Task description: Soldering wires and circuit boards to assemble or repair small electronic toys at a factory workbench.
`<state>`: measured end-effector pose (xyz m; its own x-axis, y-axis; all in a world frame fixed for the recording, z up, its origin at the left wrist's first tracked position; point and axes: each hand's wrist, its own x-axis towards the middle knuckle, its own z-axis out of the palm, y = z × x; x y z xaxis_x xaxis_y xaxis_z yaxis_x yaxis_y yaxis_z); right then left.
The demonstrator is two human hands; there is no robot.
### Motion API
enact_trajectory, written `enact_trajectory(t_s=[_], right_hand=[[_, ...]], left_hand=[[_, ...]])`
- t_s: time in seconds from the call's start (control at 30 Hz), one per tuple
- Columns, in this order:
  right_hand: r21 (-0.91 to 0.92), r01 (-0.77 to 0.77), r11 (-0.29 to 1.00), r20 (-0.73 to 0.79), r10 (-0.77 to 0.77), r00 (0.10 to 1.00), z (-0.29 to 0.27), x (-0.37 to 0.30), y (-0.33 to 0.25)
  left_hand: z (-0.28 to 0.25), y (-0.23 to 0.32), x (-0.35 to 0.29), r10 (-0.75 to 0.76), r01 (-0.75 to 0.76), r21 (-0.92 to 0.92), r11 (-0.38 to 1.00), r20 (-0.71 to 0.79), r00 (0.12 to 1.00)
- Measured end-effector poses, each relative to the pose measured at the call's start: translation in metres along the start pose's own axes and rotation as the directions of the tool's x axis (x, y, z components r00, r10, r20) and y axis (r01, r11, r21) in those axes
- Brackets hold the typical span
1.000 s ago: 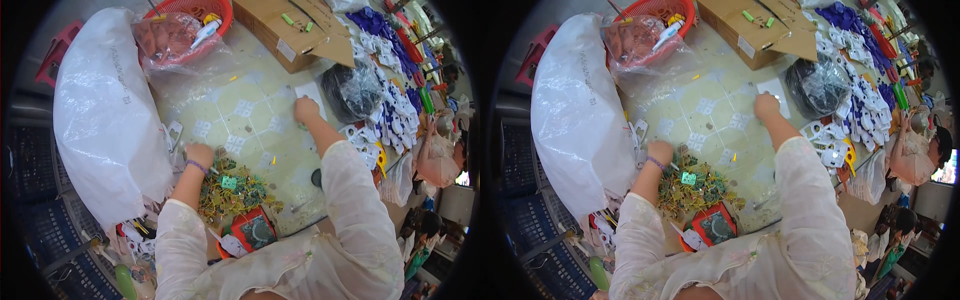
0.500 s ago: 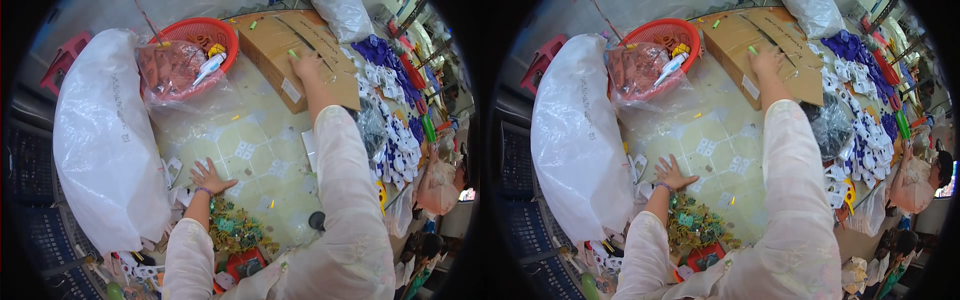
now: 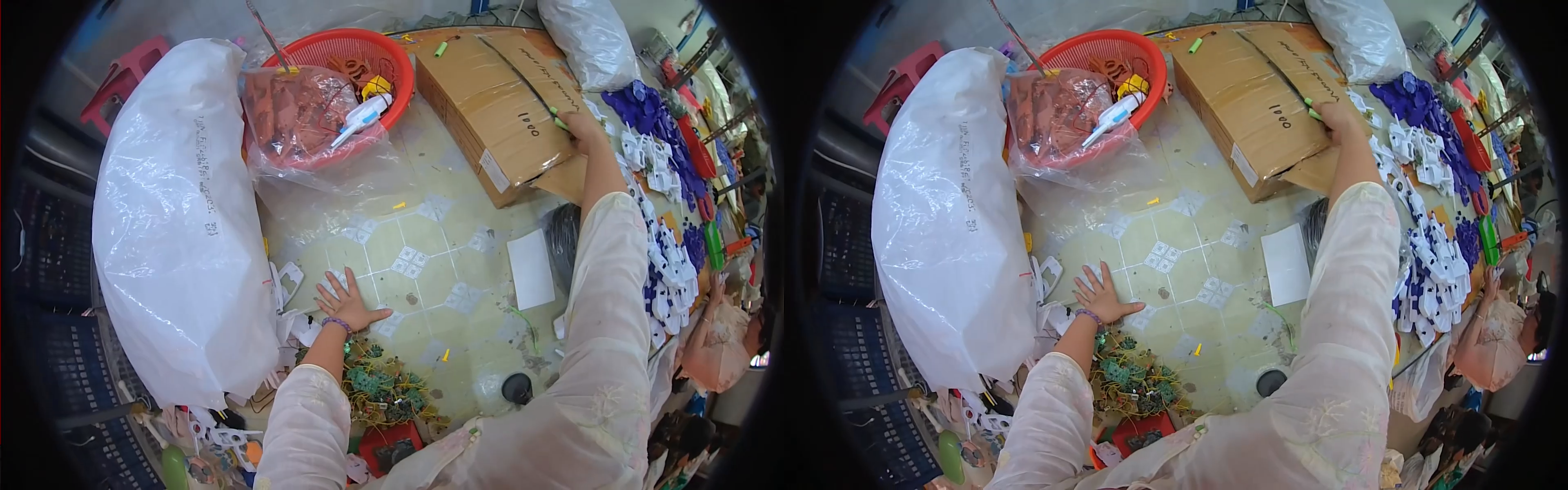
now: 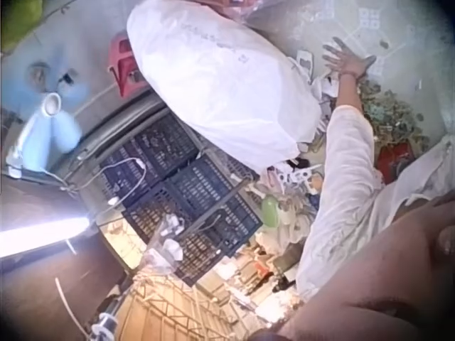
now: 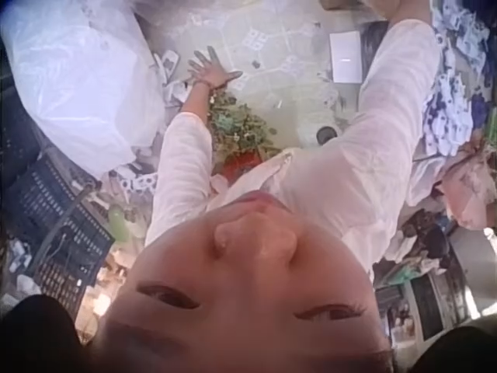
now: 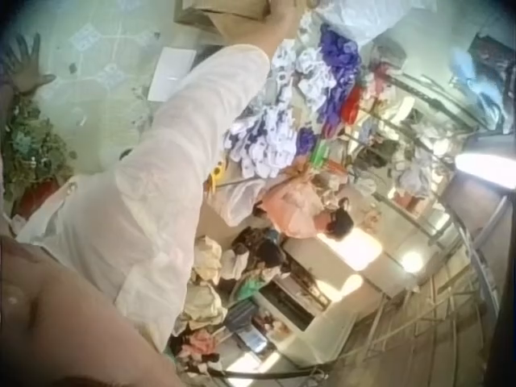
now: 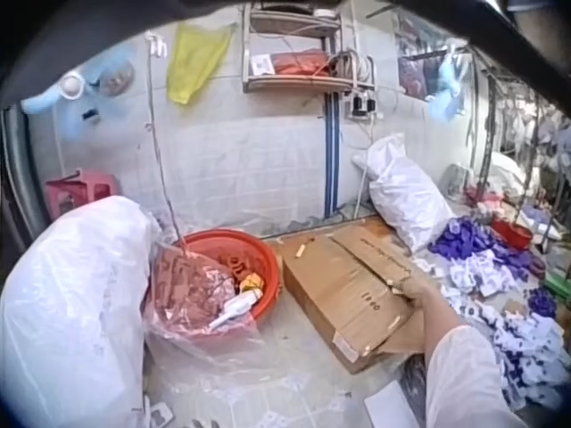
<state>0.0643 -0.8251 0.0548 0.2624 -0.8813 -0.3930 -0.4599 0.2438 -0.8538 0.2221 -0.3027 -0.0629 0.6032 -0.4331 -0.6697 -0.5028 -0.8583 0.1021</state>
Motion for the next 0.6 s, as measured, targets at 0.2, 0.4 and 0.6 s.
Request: enact_trajectory(t_s=[0.2,0.4,0.6], right_hand=[[-0.551,0.172,0.816,0.085,-0.151,0.985,0.011,-0.012,-0.031],[-0.866,0.332,0.375,-0.052,-0.728,0.684,0.061,-0.01,-0.081],[-0.723,0.671,0.164,0.446,-0.63,0.636,0.239,-0.064,-0.057]], left_hand=[[-0.001,-0.007,-0.004,-0.022,0.022,-0.036,0.999,0.007,1.0],[-0.004,0.0,-0.004,0.009,-0.008,-0.059,0.998,0.008,1.0],[-0.002,-0.002,-0.003,0.001,-0.003,-0.058,0.998,-0.026,1.0]])
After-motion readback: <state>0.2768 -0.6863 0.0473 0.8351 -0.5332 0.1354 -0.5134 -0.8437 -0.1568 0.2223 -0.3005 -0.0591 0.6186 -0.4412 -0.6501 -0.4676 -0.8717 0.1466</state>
